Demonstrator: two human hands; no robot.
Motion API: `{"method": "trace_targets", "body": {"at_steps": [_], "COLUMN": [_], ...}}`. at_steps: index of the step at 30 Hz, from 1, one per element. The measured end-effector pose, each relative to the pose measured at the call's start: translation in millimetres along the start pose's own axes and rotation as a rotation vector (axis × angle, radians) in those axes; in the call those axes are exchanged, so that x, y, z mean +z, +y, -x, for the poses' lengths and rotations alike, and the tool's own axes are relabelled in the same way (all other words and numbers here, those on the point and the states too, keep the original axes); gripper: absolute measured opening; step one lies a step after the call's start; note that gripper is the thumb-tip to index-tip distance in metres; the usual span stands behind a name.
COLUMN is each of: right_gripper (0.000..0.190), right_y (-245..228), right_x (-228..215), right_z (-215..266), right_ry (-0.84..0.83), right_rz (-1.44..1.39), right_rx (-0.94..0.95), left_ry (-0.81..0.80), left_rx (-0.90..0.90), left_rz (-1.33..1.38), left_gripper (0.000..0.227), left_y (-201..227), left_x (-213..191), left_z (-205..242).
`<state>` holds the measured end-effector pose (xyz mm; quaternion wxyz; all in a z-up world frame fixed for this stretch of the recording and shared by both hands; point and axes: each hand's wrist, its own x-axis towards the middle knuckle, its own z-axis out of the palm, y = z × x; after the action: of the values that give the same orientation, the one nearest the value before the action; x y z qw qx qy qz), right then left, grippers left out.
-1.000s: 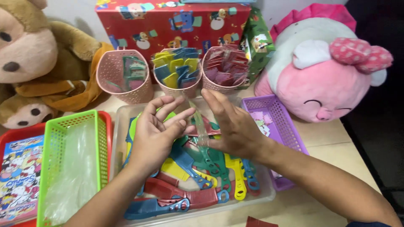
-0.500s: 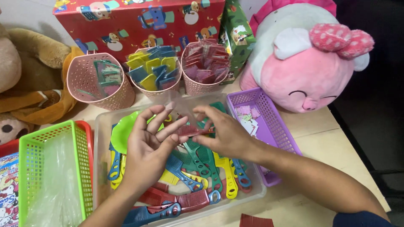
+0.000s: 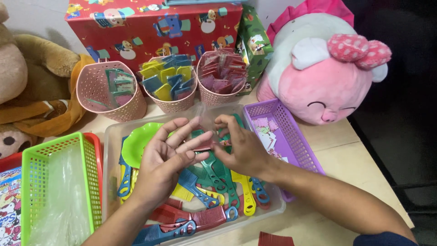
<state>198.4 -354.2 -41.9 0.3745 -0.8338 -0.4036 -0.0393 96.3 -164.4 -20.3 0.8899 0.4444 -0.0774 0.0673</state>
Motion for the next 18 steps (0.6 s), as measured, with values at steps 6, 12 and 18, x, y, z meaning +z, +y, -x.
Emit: {"method": "trace_targets", "body": {"at_steps": [6, 12, 18], "right_gripper": [0.006, 0.013, 0.009], "right_y": [7.7, 10.8, 22.9], "right_x": [-23.6, -58.7, -67.0], "right_z": [-8.1, -9.1, -15.0], "right_ry": [0.05, 0.125, -0.017], "right_rz": [-0.1, -0.375, -0.578], "right_rx": [-0.01, 0.028, 0.199], "left_ry": [0.19, 0.216, 0.131], "left_rx": [-0.07, -0.303, -0.256], "left_rz": [-0.366, -0.687, -1.101], "left_gripper": [0.042, 0.025, 0.025], "left_y": [-9.5, -7.5, -4.4], "left_x": [-3.4, 2.7, 2.2], "left_z": [-9.1, -15.1, -11.2]}}
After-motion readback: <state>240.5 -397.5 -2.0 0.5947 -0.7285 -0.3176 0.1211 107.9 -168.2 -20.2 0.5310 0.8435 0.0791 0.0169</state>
